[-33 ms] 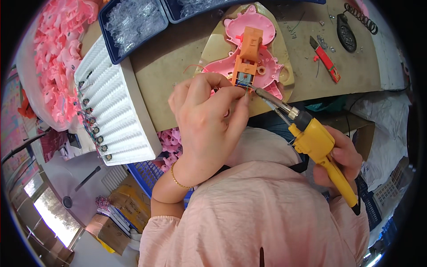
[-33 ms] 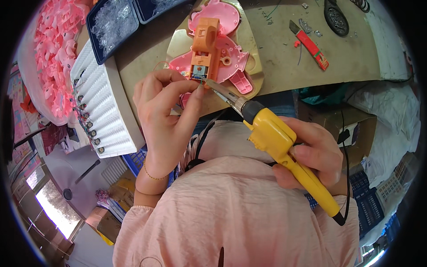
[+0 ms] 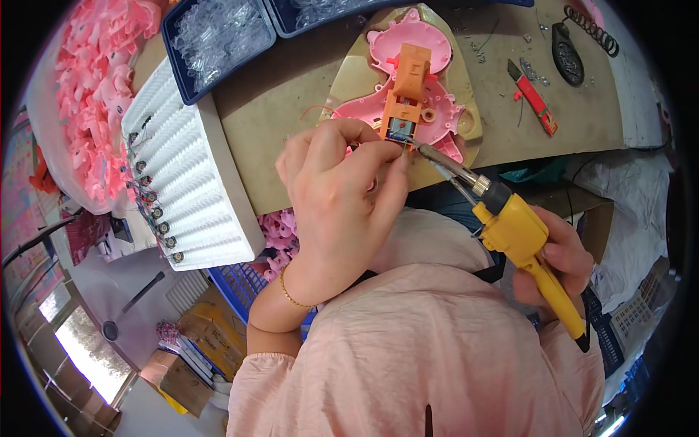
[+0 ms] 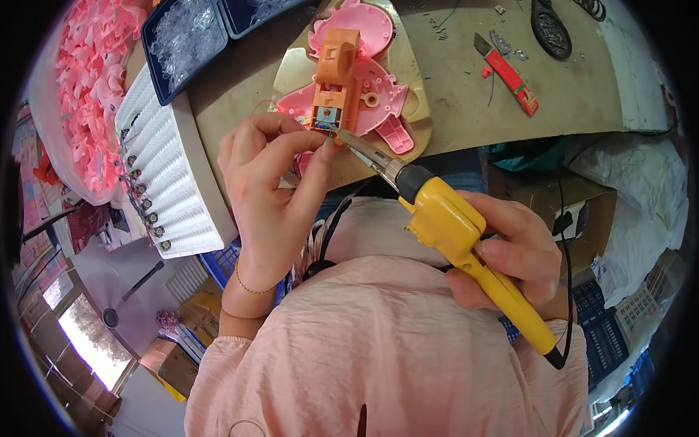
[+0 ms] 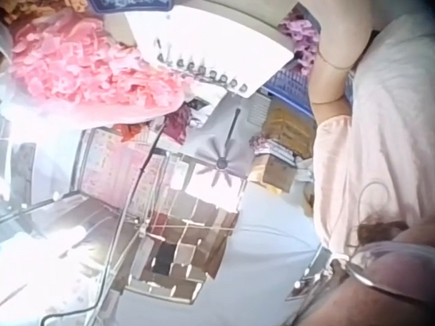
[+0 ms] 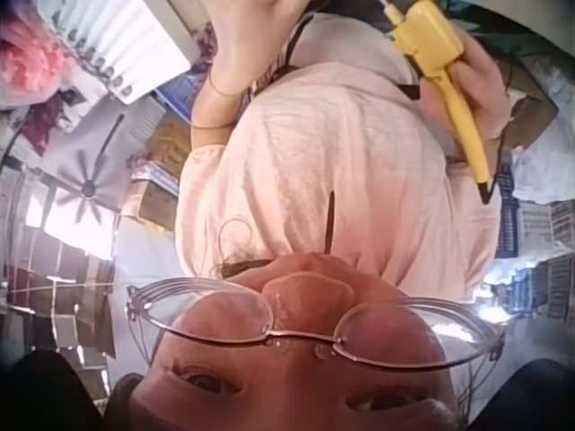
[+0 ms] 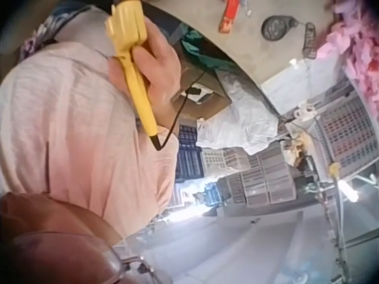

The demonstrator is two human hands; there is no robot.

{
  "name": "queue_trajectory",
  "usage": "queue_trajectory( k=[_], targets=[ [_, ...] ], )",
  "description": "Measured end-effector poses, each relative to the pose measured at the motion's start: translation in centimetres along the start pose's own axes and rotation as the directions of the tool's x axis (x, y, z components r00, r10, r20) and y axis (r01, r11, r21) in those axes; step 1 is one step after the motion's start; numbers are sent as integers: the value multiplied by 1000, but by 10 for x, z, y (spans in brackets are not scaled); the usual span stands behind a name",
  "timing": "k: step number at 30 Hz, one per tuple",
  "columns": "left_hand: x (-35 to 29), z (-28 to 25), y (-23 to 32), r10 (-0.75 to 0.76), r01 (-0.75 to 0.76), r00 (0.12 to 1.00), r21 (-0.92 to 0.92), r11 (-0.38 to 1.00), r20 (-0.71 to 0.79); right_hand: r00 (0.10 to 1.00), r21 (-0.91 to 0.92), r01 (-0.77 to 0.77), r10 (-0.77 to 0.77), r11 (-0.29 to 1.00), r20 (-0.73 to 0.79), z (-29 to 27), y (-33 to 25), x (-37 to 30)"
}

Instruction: Assembling a pink toy pony by soldering internal wires and joining the plastic housing components.

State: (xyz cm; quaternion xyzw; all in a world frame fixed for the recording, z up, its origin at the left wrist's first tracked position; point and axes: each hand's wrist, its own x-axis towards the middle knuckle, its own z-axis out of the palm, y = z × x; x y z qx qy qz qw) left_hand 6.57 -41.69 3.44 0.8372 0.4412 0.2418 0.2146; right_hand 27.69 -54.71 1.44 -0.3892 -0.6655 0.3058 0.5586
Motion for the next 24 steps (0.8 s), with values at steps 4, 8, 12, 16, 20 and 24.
queue_trajectory(
  k=[4, 8, 12, 16, 20, 24],
  targets=[
    [0, -1, 0, 10, -10, 1000, 12, 1000, 9, 998, -43, -49, 50, 998, 23, -4, -4, -4],
    [0, -1, -1, 14, -14, 1000, 23, 1000, 13, 872, -41, -374, 367, 926, 324, -17, -15, 5],
    [2, -1, 0, 20, -20, 1000, 18, 1000, 22, 960, -117, -210, 227, 971, 161, -12, -13, -13],
    [3, -1, 0, 19, -20, 1000, 23, 1000, 24, 994, -219, -69, 85, 973, 65, -8, -13, -6],
    [2, -4, 0, 16, -18, 999, 50, 999, 36, 993, -188, -115, 116, 975, -2, -4, -10, -13],
    [2, -11, 3, 39, -40, 999, 60, 997, 15, 960, -62, -185, 166, 981, -227, -7, -8, -26]
  ],
)
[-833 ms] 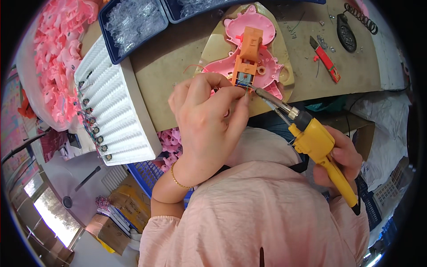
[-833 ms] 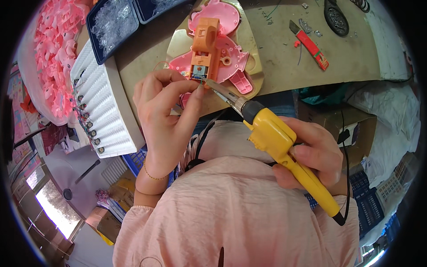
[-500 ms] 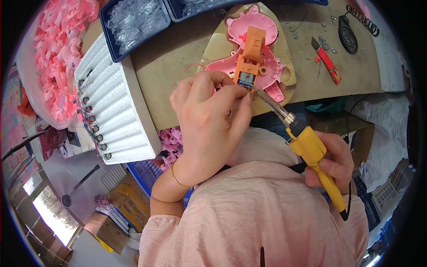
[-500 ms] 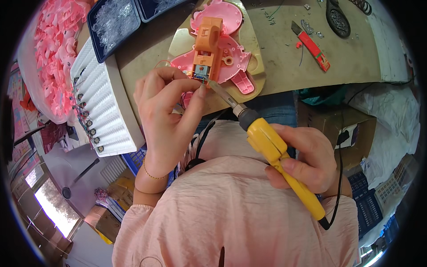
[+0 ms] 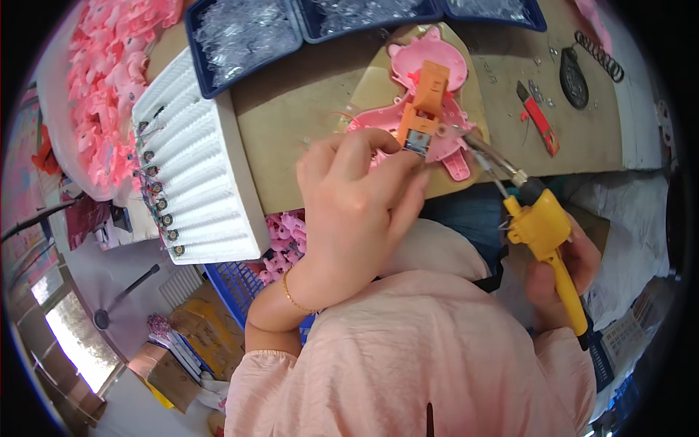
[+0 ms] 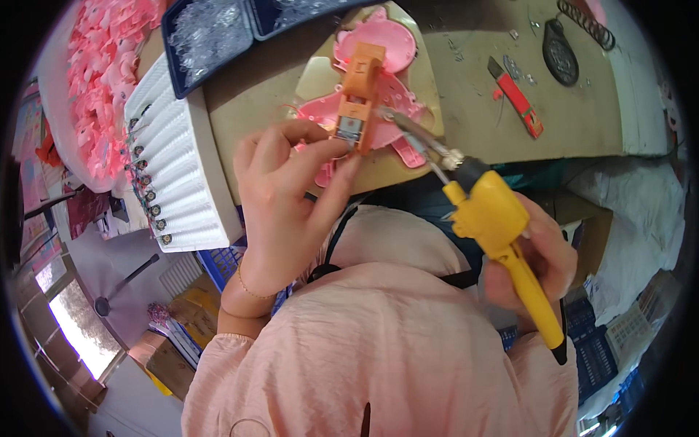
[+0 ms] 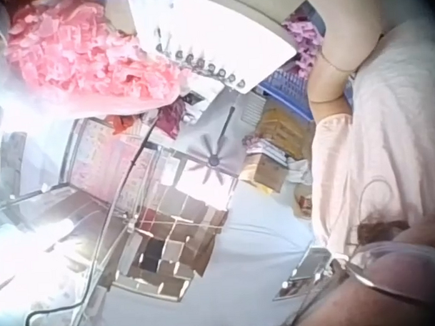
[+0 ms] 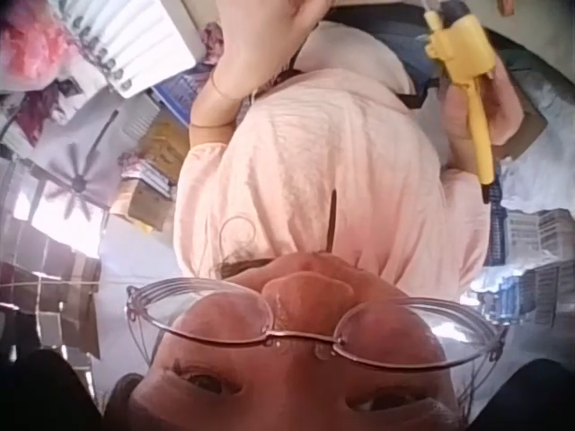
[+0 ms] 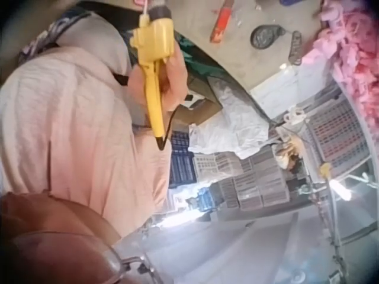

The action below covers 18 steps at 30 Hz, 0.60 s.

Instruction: Assembling a pink toy pony by soldering internal wires and joining the plastic housing components.

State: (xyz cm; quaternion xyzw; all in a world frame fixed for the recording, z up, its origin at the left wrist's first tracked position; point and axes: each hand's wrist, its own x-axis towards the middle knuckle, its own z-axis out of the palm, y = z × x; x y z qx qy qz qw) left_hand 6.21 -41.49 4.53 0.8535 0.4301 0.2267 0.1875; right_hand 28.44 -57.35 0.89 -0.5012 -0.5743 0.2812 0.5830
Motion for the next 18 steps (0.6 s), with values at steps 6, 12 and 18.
queue_trajectory(
  k=[6, 12, 18],
  targets=[
    [-7, -33, -43, -255, 253, 962, -35, 967, -102, 940, -127, -139, 90, 982, -330, -9, 5, -1],
    [12, -12, -61, -373, 373, 928, 35, 927, 0, 920, -84, -99, 59, 992, -387, -9, 17, 9],
    [19, 11, -97, -275, 319, 946, -324, 891, 175, 920, -137, -65, 6, 988, -392, -20, 16, 8]
  ],
)
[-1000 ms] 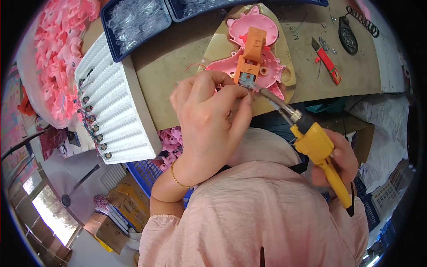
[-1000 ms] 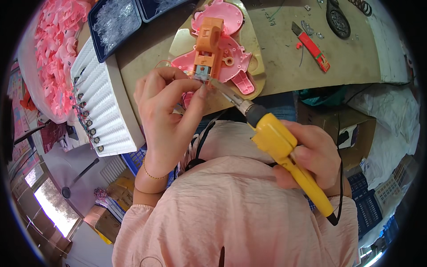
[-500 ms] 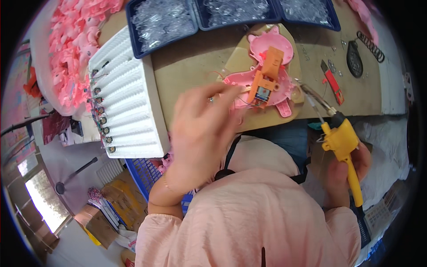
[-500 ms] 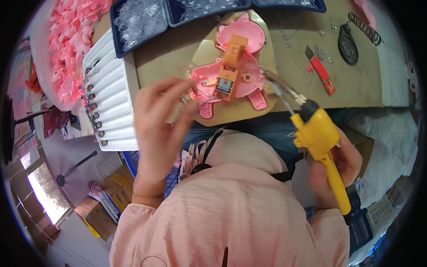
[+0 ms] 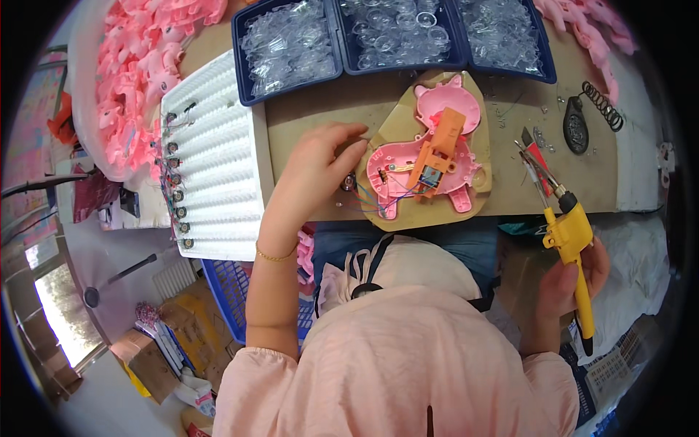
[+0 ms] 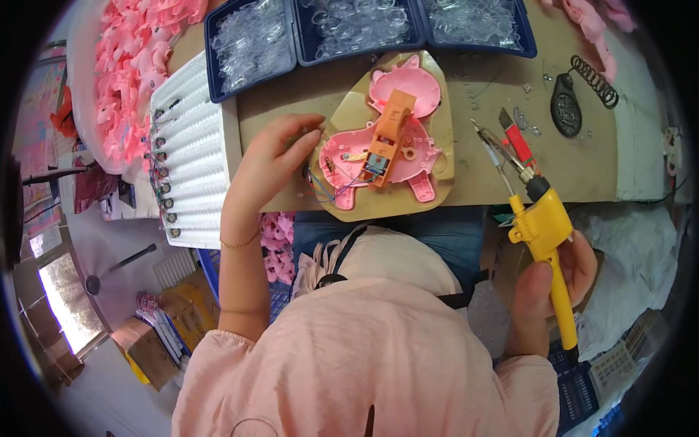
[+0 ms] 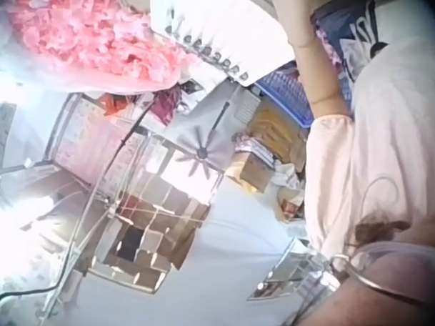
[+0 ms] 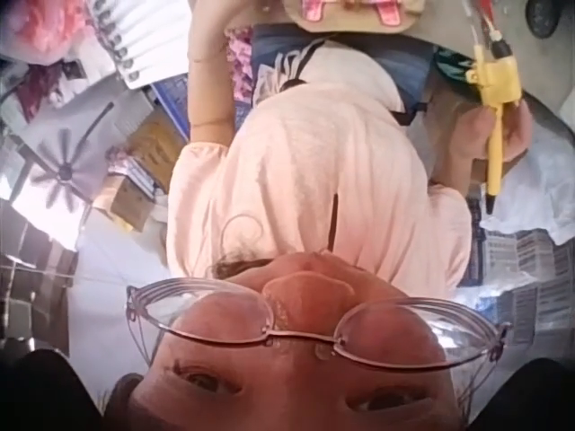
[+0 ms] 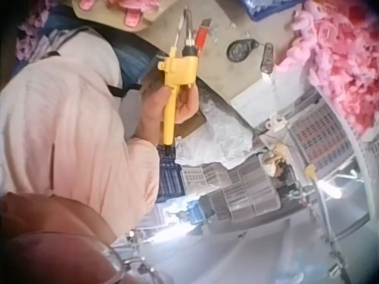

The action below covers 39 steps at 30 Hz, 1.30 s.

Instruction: Assembling a pink toy pony by soldering internal wires and joining the plastic housing components.

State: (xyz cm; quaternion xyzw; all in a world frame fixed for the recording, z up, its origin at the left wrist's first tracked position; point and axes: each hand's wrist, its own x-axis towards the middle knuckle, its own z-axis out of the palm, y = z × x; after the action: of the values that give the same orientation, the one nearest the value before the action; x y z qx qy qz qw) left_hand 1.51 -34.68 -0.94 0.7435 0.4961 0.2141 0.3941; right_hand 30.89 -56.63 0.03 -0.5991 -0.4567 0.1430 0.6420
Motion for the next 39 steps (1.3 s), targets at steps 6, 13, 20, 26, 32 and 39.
queue_trajectory(
  k=[6, 13, 20, 26, 32, 39],
  targets=[
    [0, -20, 29, -77, 61, 988, 120, 991, 134, 997, 30, -34, 36, 999, -74, -1, 9, 10],
    [-23, -34, 80, -213, 383, 919, -624, 681, 332, 995, 64, -69, 74, 996, -70, 8, 15, 20],
    [-6, 1, 104, 420, -410, 905, 383, 828, 61, 982, 91, -70, 85, 993, -169, -3, 8, 16],
    [24, 15, 110, 672, -721, 672, 482, 498, 310, 980, 126, -112, 130, 986, -153, -8, 10, 19],
    [25, 3, 66, 328, -320, 937, -79, 944, 118, 982, 144, -76, 98, 987, -160, 1, 7, 18],
    [-16, 10, 62, 441, -389, 894, 348, 853, -80, 990, 81, -95, 103, 992, -92, 16, 5, 22]
  ],
)
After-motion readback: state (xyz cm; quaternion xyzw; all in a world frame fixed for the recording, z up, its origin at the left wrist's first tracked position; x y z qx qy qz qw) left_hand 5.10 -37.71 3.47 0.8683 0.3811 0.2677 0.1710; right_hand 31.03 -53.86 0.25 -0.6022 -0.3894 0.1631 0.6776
